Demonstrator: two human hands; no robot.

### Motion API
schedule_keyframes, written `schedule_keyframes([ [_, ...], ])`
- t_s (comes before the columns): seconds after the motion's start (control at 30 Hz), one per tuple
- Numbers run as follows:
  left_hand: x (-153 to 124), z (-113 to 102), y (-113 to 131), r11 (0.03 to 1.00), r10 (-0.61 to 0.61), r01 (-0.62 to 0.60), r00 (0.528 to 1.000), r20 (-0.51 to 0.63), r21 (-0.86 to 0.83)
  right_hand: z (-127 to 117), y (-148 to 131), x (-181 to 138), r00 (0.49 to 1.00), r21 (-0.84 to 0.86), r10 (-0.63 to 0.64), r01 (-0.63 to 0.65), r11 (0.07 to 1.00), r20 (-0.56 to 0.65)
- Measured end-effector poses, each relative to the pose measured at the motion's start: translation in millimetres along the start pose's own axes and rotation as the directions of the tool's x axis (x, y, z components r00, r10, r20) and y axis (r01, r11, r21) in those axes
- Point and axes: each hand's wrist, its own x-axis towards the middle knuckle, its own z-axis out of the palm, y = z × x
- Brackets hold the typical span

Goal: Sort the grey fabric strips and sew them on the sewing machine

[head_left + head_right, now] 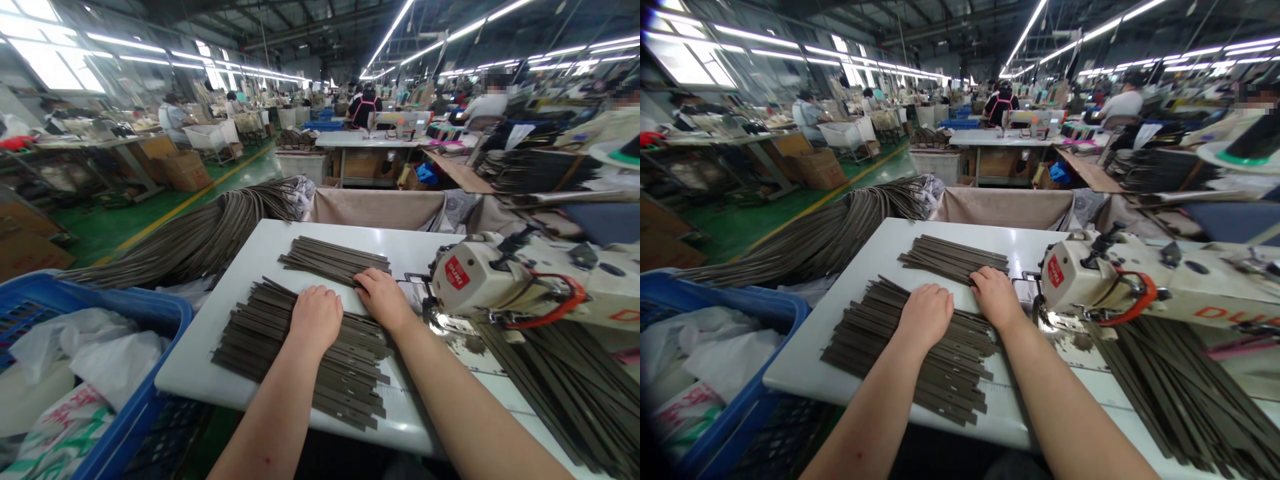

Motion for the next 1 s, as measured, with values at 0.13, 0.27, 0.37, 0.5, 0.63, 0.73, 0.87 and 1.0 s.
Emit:
schedule_keyframes([
  [0.13,-0.1,-2.7,-0.2,1.000,-0.016,0.016,1.000,0.012,-0.024,2.3,2.7,-0.6,1.000,0.018,0.001,-0.001,1.000,0.003],
  [0.27,-0.1,-5.4,-0.4,0.996,-0.070,0.071,0.997,0.031,-0.048,2.1,3.1,-1.9,0.998,0.191,0.059,-0.053,0.980,-0.026],
  [0.37,0.1,-5.7,-0.9,0.995,-0.077,0.079,0.996,0.041,-0.055,-0.2,2.6,-3.6,0.995,0.335,0.098,-0.099,0.937,0.022],
  [0.5,0.5,-4.6,-1.7,0.997,-0.052,0.055,0.997,0.064,-0.049,-3.0,1.9,-4.3,0.989,0.385,0.112,-0.140,0.912,0.095],
  [0.63,0.6,-6.4,-1.6,0.998,-0.051,0.055,0.996,0.077,-0.042,-6.2,1.8,-4.2,0.988,0.406,0.134,-0.152,0.901,0.073],
  [0.73,0.3,-8.5,-1.3,0.997,-0.060,0.064,0.995,0.081,-0.052,-9.6,3.4,-5.3,0.991,0.392,0.126,-0.132,0.910,0.042],
  [0.87,-0.1,-7.9,-1.1,0.993,-0.077,0.084,0.994,0.083,-0.080,-13.3,6.6,-6.3,0.989,0.424,0.150,-0.133,0.896,-0.008],
  [1.0,-0.3,-6.2,-0.8,0.979,-0.178,0.180,0.984,0.027,-0.097,-18.4,4.8,-5.6,0.994,0.548,0.109,-0.089,0.832,-0.005],
])
